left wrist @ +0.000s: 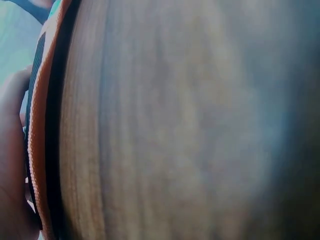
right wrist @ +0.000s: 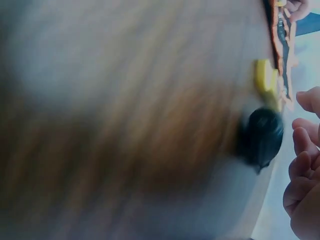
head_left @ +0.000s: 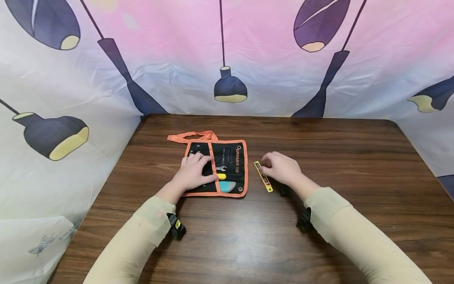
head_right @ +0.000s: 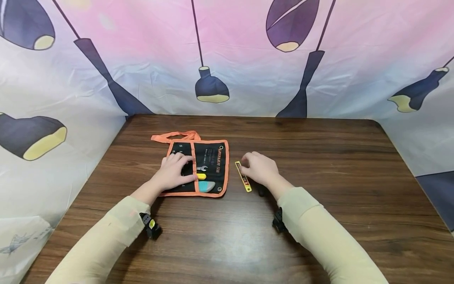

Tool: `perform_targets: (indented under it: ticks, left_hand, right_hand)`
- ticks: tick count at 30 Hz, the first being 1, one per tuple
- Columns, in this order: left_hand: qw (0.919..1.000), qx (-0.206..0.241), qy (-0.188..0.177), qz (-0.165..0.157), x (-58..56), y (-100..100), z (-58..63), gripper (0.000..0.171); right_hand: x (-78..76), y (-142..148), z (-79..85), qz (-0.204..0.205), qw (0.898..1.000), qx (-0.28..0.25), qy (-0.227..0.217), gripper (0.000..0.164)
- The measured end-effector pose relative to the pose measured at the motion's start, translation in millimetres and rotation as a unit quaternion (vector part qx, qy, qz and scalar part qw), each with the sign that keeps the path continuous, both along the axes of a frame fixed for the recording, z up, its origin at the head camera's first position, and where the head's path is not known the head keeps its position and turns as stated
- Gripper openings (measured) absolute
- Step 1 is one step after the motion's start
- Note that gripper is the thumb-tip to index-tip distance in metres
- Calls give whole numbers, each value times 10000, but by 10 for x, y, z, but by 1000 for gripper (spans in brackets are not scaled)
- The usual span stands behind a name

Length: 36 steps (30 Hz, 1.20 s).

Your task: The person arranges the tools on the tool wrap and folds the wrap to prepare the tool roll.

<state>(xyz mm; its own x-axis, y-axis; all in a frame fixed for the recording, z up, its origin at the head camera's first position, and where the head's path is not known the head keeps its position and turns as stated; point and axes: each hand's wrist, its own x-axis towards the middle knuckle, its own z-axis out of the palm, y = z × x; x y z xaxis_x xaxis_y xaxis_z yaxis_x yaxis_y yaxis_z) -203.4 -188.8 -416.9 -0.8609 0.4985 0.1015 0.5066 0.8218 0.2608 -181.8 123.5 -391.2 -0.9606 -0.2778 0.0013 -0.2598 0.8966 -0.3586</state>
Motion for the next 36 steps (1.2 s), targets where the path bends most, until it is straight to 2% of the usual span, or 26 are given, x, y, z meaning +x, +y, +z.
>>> perform_targets:
  ticks: [3, 10, 17, 28, 36]
  left_hand:
    - [9999, -106, -9, 65, -30, -10, 9, 69]
    - [10000, -92, -36, -6, -89, -31, 29, 71]
    - [9998, -187, -92, 26, -98, -36, 26, 70]
    - [10000, -22, -66, 48, -102, -17, -51, 70]
    - [9999, 27, -93, 75, -89, -10, -72, 71]
  right_hand:
    - [63, 90, -26, 33, 10000, -21, 3, 32]
    - [162, 278, -106, -13, 9999, -101, 120, 30]
    - [236, 405, -152, -1, 9995, -216, 235, 34]
    - [344, 352, -172, 233, 9982, -256, 481, 31]
    - [388, 294, -212, 295, 9976, -72, 618, 37]
